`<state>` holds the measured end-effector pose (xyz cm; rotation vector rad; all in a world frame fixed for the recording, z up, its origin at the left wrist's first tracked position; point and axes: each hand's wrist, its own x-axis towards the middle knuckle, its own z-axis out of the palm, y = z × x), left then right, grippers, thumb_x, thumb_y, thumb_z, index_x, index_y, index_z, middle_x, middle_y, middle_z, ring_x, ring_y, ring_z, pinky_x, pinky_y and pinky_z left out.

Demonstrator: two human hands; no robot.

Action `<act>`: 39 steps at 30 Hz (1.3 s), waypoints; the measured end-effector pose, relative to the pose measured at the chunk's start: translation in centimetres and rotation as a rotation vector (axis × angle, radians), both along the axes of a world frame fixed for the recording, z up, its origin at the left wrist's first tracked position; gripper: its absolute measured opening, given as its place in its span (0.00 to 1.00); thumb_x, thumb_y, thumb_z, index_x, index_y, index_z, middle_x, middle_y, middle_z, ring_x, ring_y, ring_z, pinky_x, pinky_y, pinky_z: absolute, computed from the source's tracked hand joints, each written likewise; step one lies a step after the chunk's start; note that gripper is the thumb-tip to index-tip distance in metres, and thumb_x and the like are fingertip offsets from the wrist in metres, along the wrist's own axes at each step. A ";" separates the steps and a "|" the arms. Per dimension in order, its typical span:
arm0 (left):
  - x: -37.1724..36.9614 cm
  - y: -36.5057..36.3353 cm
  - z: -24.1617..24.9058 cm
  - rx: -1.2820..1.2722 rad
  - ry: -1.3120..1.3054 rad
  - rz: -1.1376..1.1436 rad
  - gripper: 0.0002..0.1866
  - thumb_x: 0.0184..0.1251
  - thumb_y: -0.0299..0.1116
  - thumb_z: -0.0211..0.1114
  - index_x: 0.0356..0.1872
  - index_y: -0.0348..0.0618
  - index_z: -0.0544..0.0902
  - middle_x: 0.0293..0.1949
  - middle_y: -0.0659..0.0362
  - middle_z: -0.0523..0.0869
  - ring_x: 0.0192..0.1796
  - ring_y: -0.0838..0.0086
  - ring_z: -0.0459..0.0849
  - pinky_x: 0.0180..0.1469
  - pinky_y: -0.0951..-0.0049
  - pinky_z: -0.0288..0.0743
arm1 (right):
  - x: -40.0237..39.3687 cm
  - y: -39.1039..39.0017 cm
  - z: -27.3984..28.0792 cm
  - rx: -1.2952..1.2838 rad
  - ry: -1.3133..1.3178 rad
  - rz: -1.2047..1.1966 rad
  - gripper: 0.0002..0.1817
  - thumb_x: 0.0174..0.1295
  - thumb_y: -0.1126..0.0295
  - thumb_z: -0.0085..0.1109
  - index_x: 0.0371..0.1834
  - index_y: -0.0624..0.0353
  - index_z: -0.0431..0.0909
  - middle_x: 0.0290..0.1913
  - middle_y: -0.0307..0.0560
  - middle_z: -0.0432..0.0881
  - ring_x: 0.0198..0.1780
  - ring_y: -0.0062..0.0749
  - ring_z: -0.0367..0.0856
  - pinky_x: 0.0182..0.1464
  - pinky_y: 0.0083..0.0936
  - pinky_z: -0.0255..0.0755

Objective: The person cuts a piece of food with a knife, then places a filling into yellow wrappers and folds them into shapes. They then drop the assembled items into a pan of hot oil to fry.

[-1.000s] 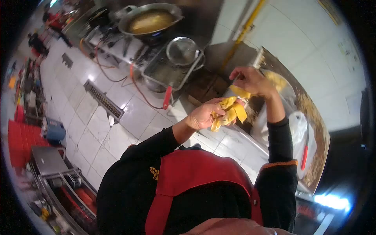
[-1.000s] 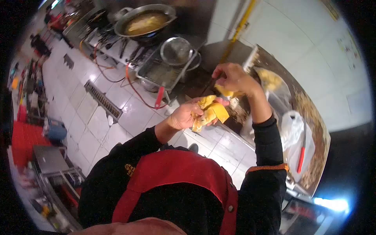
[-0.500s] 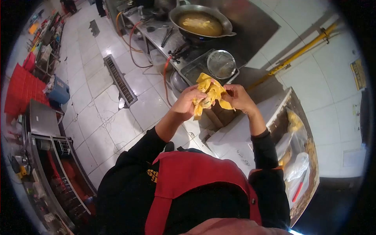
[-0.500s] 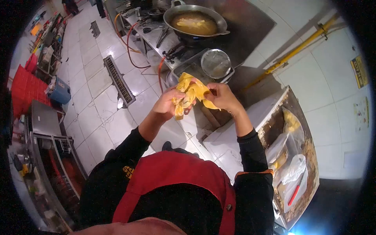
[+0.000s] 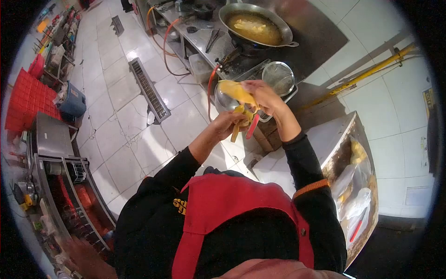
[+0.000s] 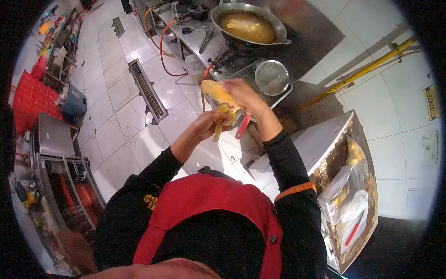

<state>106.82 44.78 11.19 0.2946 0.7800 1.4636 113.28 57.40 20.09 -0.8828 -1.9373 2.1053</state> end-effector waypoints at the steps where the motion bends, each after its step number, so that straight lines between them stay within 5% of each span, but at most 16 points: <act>1: -0.1 -0.1 0.0 0.021 -0.021 0.049 0.16 0.61 0.30 0.57 0.48 0.34 0.71 0.45 0.54 0.77 0.44 0.68 0.79 0.47 0.65 0.77 | -0.8 -0.5 -0.9 0.064 -0.030 0.077 0.13 0.62 0.66 0.50 0.43 0.65 0.74 0.28 0.43 0.79 0.25 0.21 0.74 0.25 0.16 0.67; 3: -1.2 -0.1 -0.4 0.000 0.060 0.040 0.15 0.62 0.30 0.56 0.49 0.36 0.71 0.45 0.54 0.77 0.44 0.67 0.79 0.47 0.64 0.76 | -1.5 -1.0 -1.9 0.120 -0.066 0.156 0.14 0.61 0.66 0.51 0.43 0.65 0.74 0.29 0.45 0.80 0.28 0.22 0.76 0.30 0.17 0.69; 5: -2.1 -0.1 -1.2 0.146 -0.023 0.039 0.15 0.62 0.29 0.55 0.49 0.37 0.71 0.46 0.53 0.77 0.45 0.65 0.79 0.50 0.62 0.75 | -1.7 -1.3 -2.5 0.707 -0.174 0.415 0.12 0.59 0.70 0.53 0.44 0.63 0.74 0.29 0.45 0.80 0.33 0.23 0.76 0.37 0.18 0.69; 6: -2.7 -0.3 -1.6 0.129 0.039 0.022 0.15 0.62 0.28 0.56 0.49 0.37 0.71 0.47 0.52 0.77 0.46 0.64 0.79 0.52 0.62 0.74 | -1.6 -1.2 -4.1 0.890 0.016 0.323 0.11 0.55 0.74 0.54 0.43 0.59 0.76 0.28 0.47 0.79 0.31 0.24 0.76 0.35 0.20 0.69; 10: -3.5 -0.6 -0.5 0.195 -0.099 0.046 0.17 0.53 0.19 0.56 0.47 0.38 0.72 0.45 0.53 0.77 0.45 0.64 0.79 0.48 0.65 0.75 | -1.5 -3.0 -1.3 0.914 0.004 0.328 0.11 0.51 0.78 0.56 0.38 0.58 0.78 0.27 0.49 0.78 0.30 0.28 0.76 0.35 0.21 0.70; 12: -3.8 -1.0 0.1 0.204 -0.078 0.068 0.17 0.52 0.18 0.56 0.46 0.36 0.72 0.44 0.53 0.77 0.45 0.65 0.79 0.47 0.65 0.75 | -1.4 -2.5 -1.6 0.917 0.000 0.416 0.08 0.47 0.74 0.60 0.33 0.58 0.80 0.32 0.55 0.79 0.35 0.48 0.78 0.35 0.33 0.71; 17: -4.5 -1.4 0.8 0.337 0.051 0.099 0.19 0.50 0.19 0.55 0.47 0.36 0.70 0.45 0.52 0.76 0.46 0.65 0.79 0.49 0.61 0.75 | -0.5 -3.7 0.0 1.146 0.069 0.324 0.09 0.46 0.74 0.60 0.33 0.57 0.80 0.29 0.54 0.78 0.34 0.48 0.78 0.37 0.33 0.71; 25: -3.8 -0.4 1.5 0.391 -0.058 0.279 0.16 0.48 0.15 0.54 0.43 0.33 0.72 0.39 0.52 0.78 0.42 0.64 0.81 0.43 0.69 0.76 | 0.1 -4.5 0.0 1.377 -0.015 0.143 0.10 0.47 0.72 0.58 0.35 0.59 0.79 0.31 0.57 0.76 0.31 0.51 0.78 0.37 0.38 0.72; 28: -3.9 0.4 -0.7 0.396 0.076 0.260 0.15 0.53 0.17 0.54 0.44 0.34 0.72 0.39 0.55 0.79 0.42 0.68 0.79 0.46 0.73 0.72 | 0.3 -4.4 -0.6 1.469 -0.039 0.050 0.09 0.47 0.72 0.57 0.34 0.59 0.79 0.34 0.57 0.74 0.30 0.52 0.78 0.35 0.38 0.73; 30: -4.4 1.0 -3.4 0.671 1.254 0.474 0.15 0.52 0.16 0.54 0.44 0.34 0.72 0.41 0.54 0.78 0.44 0.67 0.78 0.48 0.72 0.71 | 0.6 -4.7 -0.1 1.513 -0.189 0.104 0.09 0.48 0.72 0.56 0.34 0.60 0.78 0.38 0.57 0.71 0.29 0.52 0.78 0.33 0.37 0.74; 31: -3.9 1.2 -3.4 0.673 1.255 0.470 0.15 0.52 0.16 0.54 0.44 0.34 0.72 0.41 0.54 0.78 0.44 0.67 0.78 0.48 0.72 0.71 | 0.8 -4.8 0.1 1.512 -0.190 0.101 0.09 0.48 0.72 0.56 0.34 0.60 0.78 0.38 0.57 0.71 0.29 0.52 0.78 0.33 0.37 0.74; 34: -2.7 1.7 -2.4 0.672 0.929 0.712 0.14 0.54 0.20 0.53 0.44 0.33 0.71 0.45 0.52 0.77 0.47 0.67 0.76 0.52 0.70 0.69 | 1.4 -4.9 0.5 1.456 -0.151 0.176 0.10 0.47 0.75 0.57 0.35 0.60 0.78 0.40 0.57 0.69 0.29 0.51 0.78 0.35 0.38 0.74; 36: -3.5 1.3 0.9 0.357 -0.331 0.253 0.16 0.57 0.25 0.51 0.47 0.31 0.70 0.48 0.50 0.76 0.50 0.65 0.75 0.55 0.67 0.67 | 1.7 -4.6 0.2 1.401 0.086 0.122 0.11 0.45 0.80 0.56 0.35 0.60 0.76 0.40 0.57 0.67 0.30 0.50 0.77 0.35 0.36 0.73; 39: -3.7 1.4 3.0 0.343 -0.297 0.300 0.16 0.54 0.23 0.52 0.46 0.33 0.69 0.45 0.50 0.76 0.49 0.63 0.76 0.54 0.66 0.69 | 1.5 -4.4 -0.1 1.259 0.318 -0.233 0.13 0.43 0.85 0.54 0.34 0.61 0.75 0.37 0.55 0.70 0.32 0.47 0.77 0.35 0.35 0.71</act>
